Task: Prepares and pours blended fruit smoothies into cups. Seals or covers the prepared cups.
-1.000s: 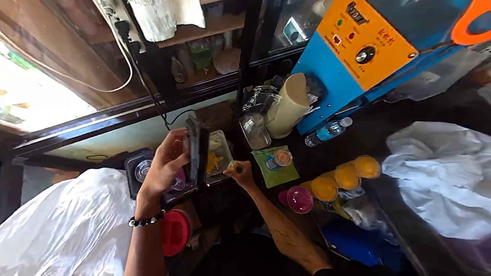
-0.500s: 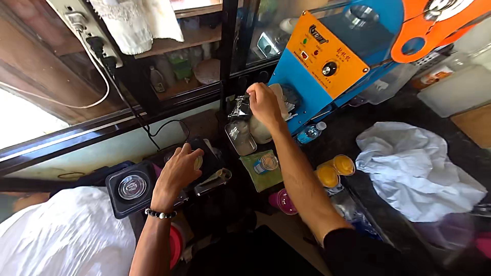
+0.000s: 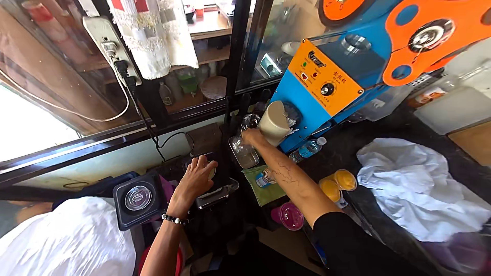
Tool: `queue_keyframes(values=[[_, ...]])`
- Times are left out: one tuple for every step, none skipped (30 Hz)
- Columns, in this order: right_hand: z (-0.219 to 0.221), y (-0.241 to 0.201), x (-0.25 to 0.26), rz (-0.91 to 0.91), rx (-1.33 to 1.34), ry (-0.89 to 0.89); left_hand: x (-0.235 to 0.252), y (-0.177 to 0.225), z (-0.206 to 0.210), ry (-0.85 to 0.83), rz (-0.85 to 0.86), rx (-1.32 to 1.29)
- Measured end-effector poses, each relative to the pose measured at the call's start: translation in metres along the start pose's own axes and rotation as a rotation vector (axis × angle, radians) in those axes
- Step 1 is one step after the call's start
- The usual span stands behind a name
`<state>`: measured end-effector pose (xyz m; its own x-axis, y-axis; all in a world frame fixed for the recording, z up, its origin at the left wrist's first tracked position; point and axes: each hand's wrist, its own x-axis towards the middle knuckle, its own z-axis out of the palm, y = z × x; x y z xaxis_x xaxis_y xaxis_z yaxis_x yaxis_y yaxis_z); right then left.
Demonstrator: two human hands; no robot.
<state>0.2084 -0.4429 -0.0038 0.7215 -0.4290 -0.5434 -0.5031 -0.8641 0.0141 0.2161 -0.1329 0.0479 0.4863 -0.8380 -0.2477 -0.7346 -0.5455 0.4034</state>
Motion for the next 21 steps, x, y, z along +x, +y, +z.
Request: queue_keyframes(values=[[0.004,0.001,-0.002,-0.009,-0.002,0.024,-0.003,0.003,0.001,0.048,0.013,0.033],[0.005,0.002,-0.002,-0.011,0.000,0.045,-0.007,0.005,0.002,0.129,0.040,0.053],[0.004,0.003,-0.002,-0.008,0.004,0.061,-0.012,0.009,0.002,0.229,0.076,0.039],[-0.001,0.003,-0.003,-0.007,0.005,0.083,-0.018,0.014,0.003,0.345,0.119,-0.002],[-0.007,0.003,-0.004,-0.013,-0.001,0.112,-0.026,0.021,0.006,0.455,0.162,-0.057],[-0.014,0.002,-0.009,-0.027,-0.010,0.132,-0.035,0.031,0.012,0.549,0.209,-0.120],[-0.023,0.002,-0.016,-0.050,-0.009,0.147,-0.045,0.043,0.021,0.636,0.257,-0.177],[-0.032,0.002,-0.022,-0.081,-0.008,0.156,-0.054,0.056,0.033,0.708,0.304,-0.234],[-0.043,0.004,-0.027,-0.118,0.004,0.162,-0.062,0.067,0.048,0.764,0.347,-0.299],[-0.054,0.006,-0.034,-0.156,0.016,0.173,-0.068,0.078,0.065,0.799,0.383,-0.370],[-0.065,0.009,-0.043,-0.199,0.032,0.200,-0.072,0.088,0.084,0.817,0.412,-0.451],[-0.076,0.013,-0.053,-0.247,0.041,0.234,-0.074,0.096,0.103,0.818,0.427,-0.532],[-0.088,0.018,-0.067,-0.292,0.043,0.282,-0.075,0.104,0.121,0.810,0.427,-0.604],[-0.100,0.025,-0.084,-0.329,0.050,0.349,-0.074,0.110,0.135,0.788,0.412,-0.667],[-0.112,0.034,-0.105,-0.352,0.040,0.433,-0.073,0.115,0.145,0.749,0.390,-0.719],[-0.120,0.047,-0.131,-0.368,0.034,0.522,-0.075,0.121,0.154,0.689,0.373,-0.761],[-0.121,0.064,-0.160,-0.372,0.047,0.578,-0.077,0.128,0.162,0.608,0.368,-0.800],[-0.119,0.085,-0.193,-0.368,0.079,0.613,-0.075,0.134,0.167,0.523,0.374,-0.831],[-0.114,0.108,-0.225,-0.368,0.130,0.645,-0.069,0.141,0.170,0.445,0.385,-0.853],[-0.101,0.132,-0.255,-0.371,0.198,0.678,-0.061,0.148,0.173,0.372,0.395,-0.870],[-0.079,0.154,-0.283,-0.345,0.285,0.680,-0.053,0.156,0.175,0.306,0.400,-0.876]])
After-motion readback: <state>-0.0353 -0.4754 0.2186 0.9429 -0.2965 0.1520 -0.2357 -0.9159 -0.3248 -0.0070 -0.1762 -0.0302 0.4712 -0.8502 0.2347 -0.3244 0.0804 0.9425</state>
